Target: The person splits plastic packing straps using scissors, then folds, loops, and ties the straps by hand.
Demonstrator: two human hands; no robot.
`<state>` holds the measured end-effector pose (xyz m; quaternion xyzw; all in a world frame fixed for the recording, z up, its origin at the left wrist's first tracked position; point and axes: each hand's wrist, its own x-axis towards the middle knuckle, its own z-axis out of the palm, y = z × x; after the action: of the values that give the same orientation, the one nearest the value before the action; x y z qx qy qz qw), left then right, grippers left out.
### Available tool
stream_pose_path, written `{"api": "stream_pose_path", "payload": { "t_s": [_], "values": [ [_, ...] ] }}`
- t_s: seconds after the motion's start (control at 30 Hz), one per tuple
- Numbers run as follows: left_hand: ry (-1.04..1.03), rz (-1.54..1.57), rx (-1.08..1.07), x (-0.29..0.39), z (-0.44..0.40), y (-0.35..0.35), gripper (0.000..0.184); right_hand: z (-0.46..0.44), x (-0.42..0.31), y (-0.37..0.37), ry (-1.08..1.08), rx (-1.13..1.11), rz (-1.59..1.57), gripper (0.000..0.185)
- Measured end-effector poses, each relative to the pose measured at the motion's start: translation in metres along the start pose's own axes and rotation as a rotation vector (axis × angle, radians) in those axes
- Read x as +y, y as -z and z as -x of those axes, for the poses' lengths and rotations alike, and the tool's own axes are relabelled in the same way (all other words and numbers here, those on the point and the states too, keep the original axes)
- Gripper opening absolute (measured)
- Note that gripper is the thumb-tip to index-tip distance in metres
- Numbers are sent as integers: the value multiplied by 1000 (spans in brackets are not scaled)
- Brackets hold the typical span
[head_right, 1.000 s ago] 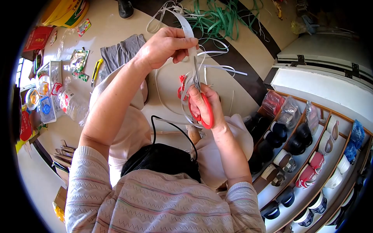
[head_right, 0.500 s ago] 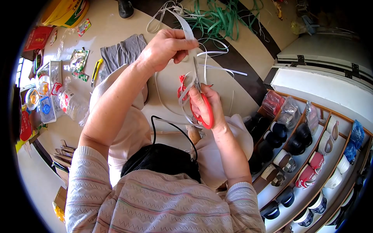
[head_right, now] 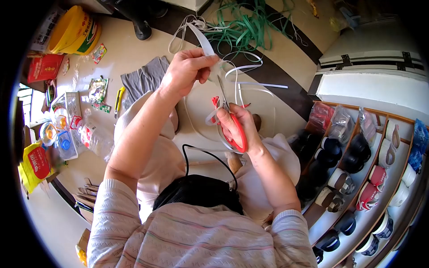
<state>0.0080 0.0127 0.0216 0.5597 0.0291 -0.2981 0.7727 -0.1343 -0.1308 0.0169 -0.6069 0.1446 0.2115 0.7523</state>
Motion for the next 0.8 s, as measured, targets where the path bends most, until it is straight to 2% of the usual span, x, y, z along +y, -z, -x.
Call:
{"api": "stream_pose_path", "payload": {
  "t_s": [0.4, 0.5, 0.6, 0.7, 0.8],
  "values": [
    [-47, 71, -55, -8, -2, 0, 12, -3, 2, 7, 42, 29, -1, 46],
    [-44, 49, -49, -9, -1, 0, 14, -1, -5, 7, 49, 28, 137, 38],
    [-57, 29, -17, -9, -1, 1, 15, -2, -7, 7, -11, 69, 132, 37],
    [-69, 28, 1, -9, -1, 1, 15, -1, -6, 5, -29, 110, 63, 45],
    [-76, 2, -3, -8, 0, -2, 16, 0, -3, 8, -13, 127, 101, 44]
  ]
}}
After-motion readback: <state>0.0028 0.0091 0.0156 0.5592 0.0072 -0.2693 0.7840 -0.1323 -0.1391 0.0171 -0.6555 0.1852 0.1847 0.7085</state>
